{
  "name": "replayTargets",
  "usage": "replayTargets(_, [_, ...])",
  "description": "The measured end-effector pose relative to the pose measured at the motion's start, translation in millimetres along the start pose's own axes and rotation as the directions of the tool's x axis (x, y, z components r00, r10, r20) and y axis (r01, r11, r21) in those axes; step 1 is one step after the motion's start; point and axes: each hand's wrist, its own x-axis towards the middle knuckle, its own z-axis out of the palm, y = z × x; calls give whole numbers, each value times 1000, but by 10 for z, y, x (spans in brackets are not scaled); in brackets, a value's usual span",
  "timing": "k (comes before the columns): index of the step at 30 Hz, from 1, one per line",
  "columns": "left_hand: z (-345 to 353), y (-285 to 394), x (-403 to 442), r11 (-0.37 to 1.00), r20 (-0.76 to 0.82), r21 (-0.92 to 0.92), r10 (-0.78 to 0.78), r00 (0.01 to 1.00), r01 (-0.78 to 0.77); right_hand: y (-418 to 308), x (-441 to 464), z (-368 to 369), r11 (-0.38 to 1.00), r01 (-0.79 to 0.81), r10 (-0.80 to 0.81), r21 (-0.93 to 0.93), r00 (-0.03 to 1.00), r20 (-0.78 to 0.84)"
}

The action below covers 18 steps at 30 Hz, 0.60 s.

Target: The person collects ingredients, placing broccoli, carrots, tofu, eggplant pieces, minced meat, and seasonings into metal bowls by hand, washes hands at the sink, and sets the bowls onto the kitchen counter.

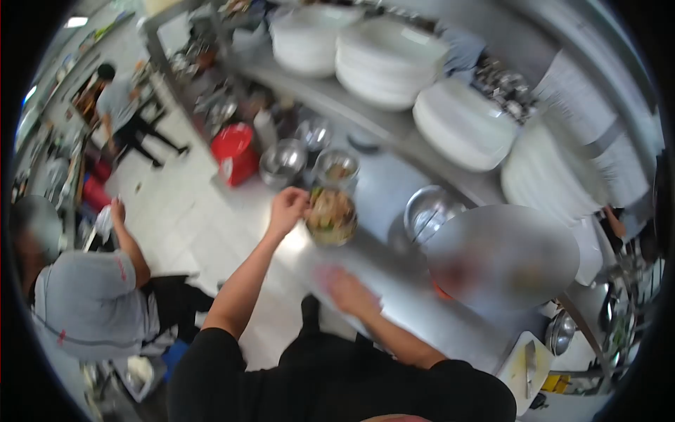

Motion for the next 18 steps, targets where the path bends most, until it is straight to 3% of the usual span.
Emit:
replayTargets(1, [-186,-159,455,961,-104,264,118,988,-87,-160,48,151,999,47,-46,-22,998,38])
replayTargets(2, [-365,-268,846,850,-187,512,251,950,-124,-247,33,148,959,260,-265,-114,964,-33])
replayTargets(4, [-619,-322,1342,580,-210,812,392,896,-64,-359,-150,372,979,85,-102,-186,991,-84])
replayTargets(5, [-604,-283,1464,532,-255,844,288,923,67,-578,-124,-20,994,-103,105,38,994,-34])
replayTargets(7, [-784,-128,1542,362,-348,893,181,920,267,-747,-203,-421,887,-434,422,154,900,109])
replayTargets(8, [-973,-254,1724,364,-355,891,188,916,271,-696,-460,-311,814,-579,569,46,810,142])
replayTargets(9, [-1169,-543,1976,384,-264,893,29,964,233,-459,-804,40,649,-757,761,-80,644,78])
replayTargets(10, [-1329,-702,2135,412,-158,889,-129,979,198,-453,-1003,27,565,-814,817,-138,575,-43])
replayTargets(12, [-1400,-615,2186,439,-121,883,-132,984,167,-296,-1530,271,553,-823,760,129,434,-484])
replayTargets(14, [-1405,-559,2255,411,-54,909,-40,998,66,-513,-1299,-127,568,-798,617,199,254,-745])
replayTargets(15, [-1399,-519,2213,340,24,939,87,996,-52,-540,-1347,-203,565,-804,615,187,259,-744])
replayTargets(17, [-1380,-392,2128,344,36,936,141,989,-82,-537,-1475,-335,459,-819,768,345,170,-617])
replayTargets(18, [-1387,-322,2115,338,50,934,198,979,-116,-556,-1471,-330,453,-820,768,350,160,-620])
